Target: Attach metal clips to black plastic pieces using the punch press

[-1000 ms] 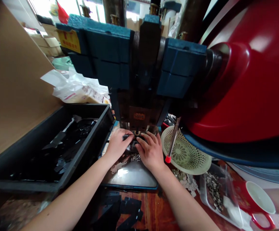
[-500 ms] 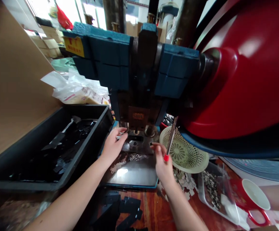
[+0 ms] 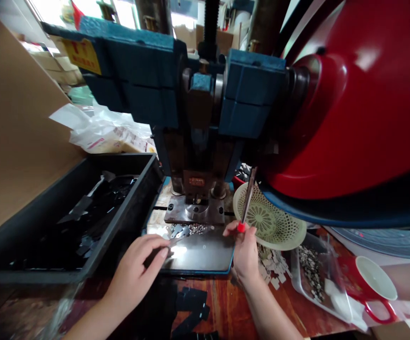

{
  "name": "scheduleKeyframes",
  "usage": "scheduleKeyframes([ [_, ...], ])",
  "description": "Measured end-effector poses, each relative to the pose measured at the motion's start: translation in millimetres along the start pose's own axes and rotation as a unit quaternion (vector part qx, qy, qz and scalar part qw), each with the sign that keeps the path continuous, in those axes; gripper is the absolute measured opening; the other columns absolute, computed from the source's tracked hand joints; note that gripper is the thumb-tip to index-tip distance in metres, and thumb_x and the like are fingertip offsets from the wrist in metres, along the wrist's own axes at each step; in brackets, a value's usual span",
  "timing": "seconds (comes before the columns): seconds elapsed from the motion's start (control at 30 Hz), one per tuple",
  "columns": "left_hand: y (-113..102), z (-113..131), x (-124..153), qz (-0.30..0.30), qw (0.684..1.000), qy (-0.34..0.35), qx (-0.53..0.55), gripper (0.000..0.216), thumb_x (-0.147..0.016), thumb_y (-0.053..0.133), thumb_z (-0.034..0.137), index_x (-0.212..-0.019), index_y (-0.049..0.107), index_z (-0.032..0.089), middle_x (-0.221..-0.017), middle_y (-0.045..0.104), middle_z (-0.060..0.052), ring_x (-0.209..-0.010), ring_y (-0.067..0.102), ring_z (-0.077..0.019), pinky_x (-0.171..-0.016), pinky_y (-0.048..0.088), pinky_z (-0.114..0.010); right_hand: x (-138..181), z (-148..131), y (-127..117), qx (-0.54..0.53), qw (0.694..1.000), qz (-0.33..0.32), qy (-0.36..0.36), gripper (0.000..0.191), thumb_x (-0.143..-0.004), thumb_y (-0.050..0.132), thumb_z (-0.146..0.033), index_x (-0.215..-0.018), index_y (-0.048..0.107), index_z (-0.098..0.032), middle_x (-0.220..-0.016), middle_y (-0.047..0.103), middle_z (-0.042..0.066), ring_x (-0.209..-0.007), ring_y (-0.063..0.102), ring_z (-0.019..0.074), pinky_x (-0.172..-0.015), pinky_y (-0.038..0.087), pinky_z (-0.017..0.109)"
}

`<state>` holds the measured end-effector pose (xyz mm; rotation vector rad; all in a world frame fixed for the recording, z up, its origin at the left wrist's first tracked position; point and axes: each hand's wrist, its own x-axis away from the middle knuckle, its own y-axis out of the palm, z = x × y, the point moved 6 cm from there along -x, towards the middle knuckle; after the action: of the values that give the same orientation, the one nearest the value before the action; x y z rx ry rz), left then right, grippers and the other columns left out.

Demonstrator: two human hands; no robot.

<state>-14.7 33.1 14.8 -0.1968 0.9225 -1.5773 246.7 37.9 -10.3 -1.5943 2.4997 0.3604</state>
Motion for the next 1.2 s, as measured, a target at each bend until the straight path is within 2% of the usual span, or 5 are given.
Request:
scheduleKeyframes([
  [0.37, 10, 7, 45, -0.106, 0.990, 0.056, -0.078, 0.015, -0.089, 0.047, 0.022, -0.094, 0.062, 0.022, -0.092, 0.060, -0.005, -0.087, 0.056, -0.0202, -0.080, 0.046, -0.037, -65, -1, 71, 0.385, 0.911, -0.144, -0.022, 0.031, -0.081, 0.051, -0.047, -0.086, 0.063, -0.020, -0.077, 0.066, 0.003, -0.073, 0.060, 0.0194, -0.064, 0.042, 0.028],
  [0.57, 45, 11, 77, -0.309, 0.946, 0.061, -0.077, 0.026, -0.083, 0.055, 0.022, -0.109, 0.058, 0.026, -0.103, 0.061, -0.004, -0.091, 0.056, -0.0232, -0.078, 0.048, -0.038, -53, -30, 16, 0.403, 0.913, -0.036, -0.051, 0.030, -0.083, 0.047, -0.046, -0.081, 0.059, -0.019, -0.068, 0.063, 0.003, -0.061, 0.057, 0.0175, -0.057, 0.040, 0.027],
  [0.73, 70, 12, 82, -0.334, 0.935, 0.058, -0.102, 0.048, -0.076, 0.064, 0.022, -0.122, 0.052, 0.024, -0.114, 0.058, -0.008, -0.098, 0.054, -0.0275, -0.084, 0.047, -0.045, -33, -45, -29, 0.555, 0.830, -0.023, -0.057, 0.025, -0.084, 0.050, -0.043, -0.086, 0.060, -0.020, -0.073, 0.064, 0.004, -0.067, 0.058, 0.0216, -0.059, 0.039, 0.030],
  [0.97, 78, 14, 73, -0.298, 0.944, 0.077, -0.122, 0.024, -0.085, 0.056, 0.024, -0.108, 0.061, 0.026, -0.100, 0.061, -0.006, -0.090, 0.055, -0.0257, -0.077, 0.048, -0.042, 12, -19, 68, 0.498, 0.799, -0.293, -0.167, 0.018, -0.090, 0.048, -0.026, -0.092, 0.065, -0.024, -0.087, 0.067, 0.004, -0.084, 0.059, 0.0209, -0.076, 0.044, 0.031],
  [1.2, 74, 6, 80, -0.278, 0.957, 0.061, -0.054, 0.023, -0.084, 0.056, 0.019, -0.107, 0.057, 0.023, -0.105, 0.062, -0.005, -0.093, 0.057, -0.0232, -0.080, 0.048, -0.038, 13, 1, 88, 0.500, 0.789, -0.294, -0.204, 0.016, -0.088, 0.051, -0.017, -0.083, 0.066, -0.020, -0.084, 0.064, 0.007, -0.080, 0.056, 0.0222, -0.076, 0.044, 0.034],
])
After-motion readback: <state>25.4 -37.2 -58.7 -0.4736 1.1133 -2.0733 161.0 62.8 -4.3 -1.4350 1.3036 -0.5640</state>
